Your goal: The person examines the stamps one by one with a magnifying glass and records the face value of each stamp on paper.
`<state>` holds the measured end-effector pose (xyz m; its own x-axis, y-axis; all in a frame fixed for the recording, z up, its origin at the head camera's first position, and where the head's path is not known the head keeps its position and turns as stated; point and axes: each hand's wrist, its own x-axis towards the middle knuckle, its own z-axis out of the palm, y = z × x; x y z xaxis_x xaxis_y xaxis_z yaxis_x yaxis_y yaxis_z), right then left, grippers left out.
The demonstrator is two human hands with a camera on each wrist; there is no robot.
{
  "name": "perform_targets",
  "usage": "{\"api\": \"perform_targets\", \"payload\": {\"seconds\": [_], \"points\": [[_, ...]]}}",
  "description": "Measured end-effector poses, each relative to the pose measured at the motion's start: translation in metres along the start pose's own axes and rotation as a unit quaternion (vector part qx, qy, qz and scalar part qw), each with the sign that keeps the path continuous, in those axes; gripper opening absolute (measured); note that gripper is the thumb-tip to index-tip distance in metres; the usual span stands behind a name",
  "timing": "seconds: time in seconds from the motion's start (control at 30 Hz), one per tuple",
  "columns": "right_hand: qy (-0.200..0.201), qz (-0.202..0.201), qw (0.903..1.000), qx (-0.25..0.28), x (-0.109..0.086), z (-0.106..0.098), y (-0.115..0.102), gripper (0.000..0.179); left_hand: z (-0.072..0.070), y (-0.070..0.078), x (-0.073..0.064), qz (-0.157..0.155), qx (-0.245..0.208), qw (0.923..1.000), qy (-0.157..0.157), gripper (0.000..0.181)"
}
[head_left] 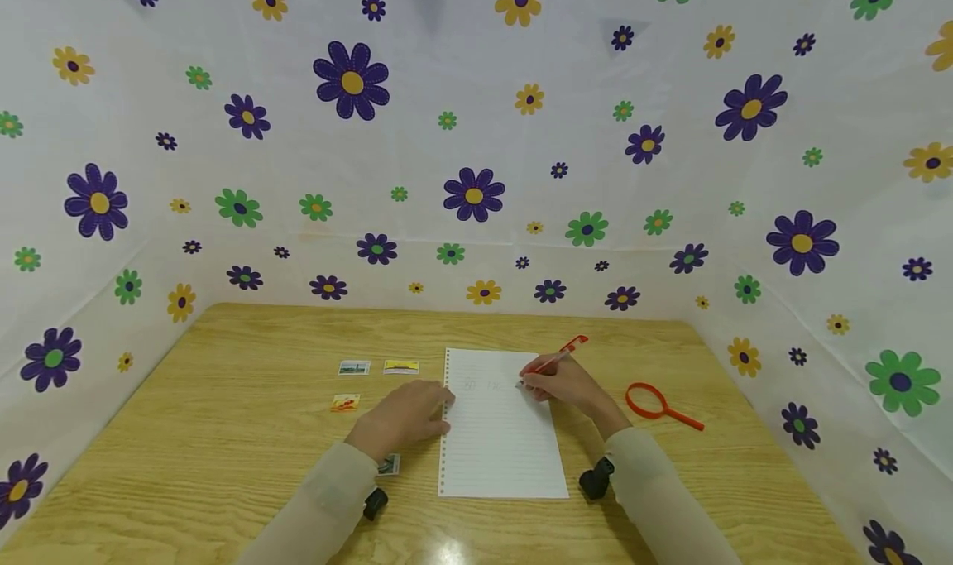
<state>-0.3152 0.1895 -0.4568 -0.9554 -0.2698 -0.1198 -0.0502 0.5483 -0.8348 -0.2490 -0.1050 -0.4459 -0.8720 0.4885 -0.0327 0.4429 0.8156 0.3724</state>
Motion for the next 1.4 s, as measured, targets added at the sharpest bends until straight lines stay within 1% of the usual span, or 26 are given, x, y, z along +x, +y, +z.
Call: {"api": "perform_targets", "payload": {"seconds": [0.23, 0.43, 0.67, 0.87, 1.03, 1.27, 1.4], "points": [[0.013, 0.002, 0.9999, -0.001, -0.0014, 0.0002, 0.0002, 0.022, 0.0023, -0.0012, 0.0008, -0.003, 0.004, 1.0000, -0.003, 0.041], [0.001, 0.002, 0.9999, -0.012, -0.0014, -0.0007, -0.0018, 0.023, 0.0020, -0.0011, 0.0006, -0.003, 0.003, 1.0000, -0.001, 0.040], [-0.001, 0.008, 1.0000, -0.003, -0.0031, -0.0033, -0.0021, 0.021, 0.0014, -0.0002, 0.0006, -0.003, 0.002, 1.0000, -0.001, 0.040], [-0.007, 0.010, 0.9999, -0.006, -0.0036, -0.0028, -0.0021, 0.021, 0.0009, 0.0001, -0.0001, -0.004, 0.004, 1.0000, -0.001, 0.040], [-0.009, 0.008, 0.9999, -0.006, -0.0034, -0.0022, -0.0015, 0.025, 0.0001, 0.0006, -0.0001, -0.006, 0.006, 1.0000, -0.003, 0.040], [-0.003, -0.001, 1.0000, 0.008, -0.0045, -0.0045, 0.0021, 0.029, 0.0010, 0.0006, -0.0005, -0.006, 0.004, 1.0000, -0.006, 0.041], [-0.003, -0.008, 1.0000, -0.002, -0.0051, -0.0068, 0.0032, 0.030, 0.0000, 0.0008, -0.0009, -0.010, 0.002, 0.9999, -0.006, 0.041]]}}
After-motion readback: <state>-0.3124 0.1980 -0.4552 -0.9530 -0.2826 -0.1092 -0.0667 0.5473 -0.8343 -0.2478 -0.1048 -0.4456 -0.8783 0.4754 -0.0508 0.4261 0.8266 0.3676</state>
